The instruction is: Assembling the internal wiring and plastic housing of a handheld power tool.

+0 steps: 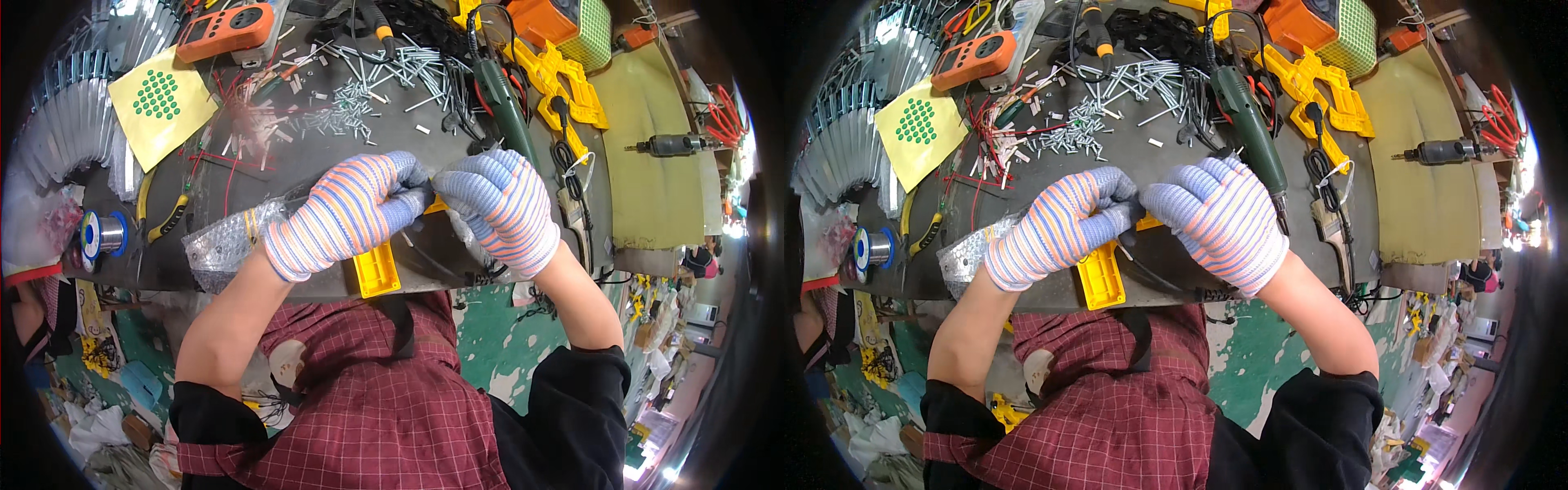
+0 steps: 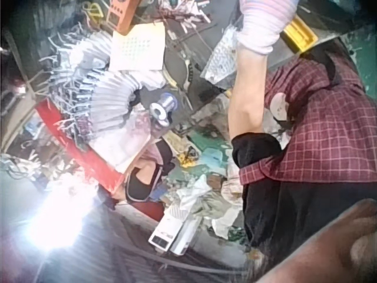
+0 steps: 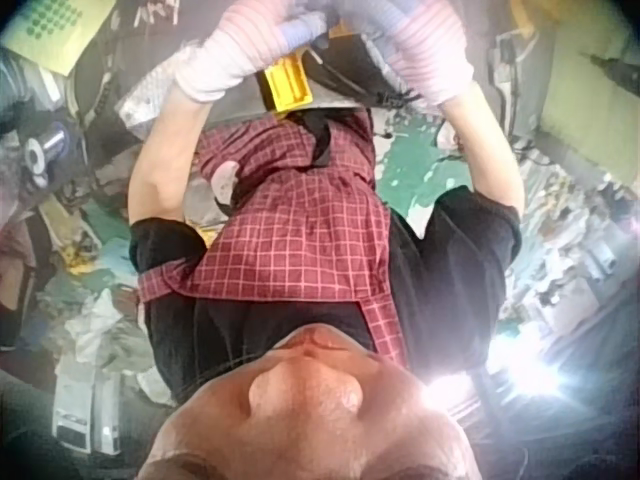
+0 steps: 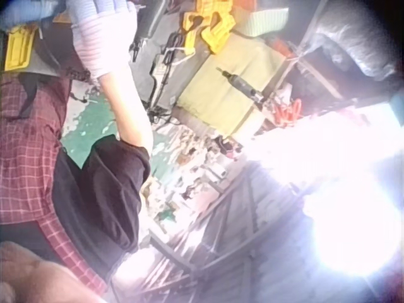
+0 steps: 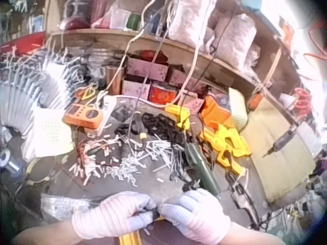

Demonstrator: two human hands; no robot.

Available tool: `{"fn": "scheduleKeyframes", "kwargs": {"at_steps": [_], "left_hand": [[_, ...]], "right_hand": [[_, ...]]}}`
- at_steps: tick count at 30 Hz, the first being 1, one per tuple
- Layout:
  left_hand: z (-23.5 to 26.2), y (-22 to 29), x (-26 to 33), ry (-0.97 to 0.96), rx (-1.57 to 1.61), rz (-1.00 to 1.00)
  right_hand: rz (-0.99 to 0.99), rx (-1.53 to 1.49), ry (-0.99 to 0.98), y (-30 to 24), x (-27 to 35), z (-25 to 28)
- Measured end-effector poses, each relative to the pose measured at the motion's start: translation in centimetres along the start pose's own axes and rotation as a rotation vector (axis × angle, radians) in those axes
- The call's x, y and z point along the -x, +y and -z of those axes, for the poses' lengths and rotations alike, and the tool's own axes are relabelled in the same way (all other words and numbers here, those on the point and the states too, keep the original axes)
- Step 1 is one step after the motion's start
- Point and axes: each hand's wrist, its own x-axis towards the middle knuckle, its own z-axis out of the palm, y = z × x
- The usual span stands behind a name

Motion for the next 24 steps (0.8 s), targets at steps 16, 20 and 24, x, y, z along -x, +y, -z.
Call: {"fn": "scheduleKeyframes", "kwargs": {"at_steps": [16,20,24], "left_hand": [[-1.0,-0.6,0.7,0.362,-0.339,-0.312],[-0.7,-0.6,0.9,0.32,-0.253,-0.272],[-0.7,-0.5,0.8,0.317,-0.269,-0.3]], "right_hand": [[-1.005,-1.194,-0.188,0.1,-1.1,0.4],[-0.367,-0.302,0.007,-1.1,-0.6,0.3],[0.013,0.105,0.045,0.2,0.2,-1.6]]}}
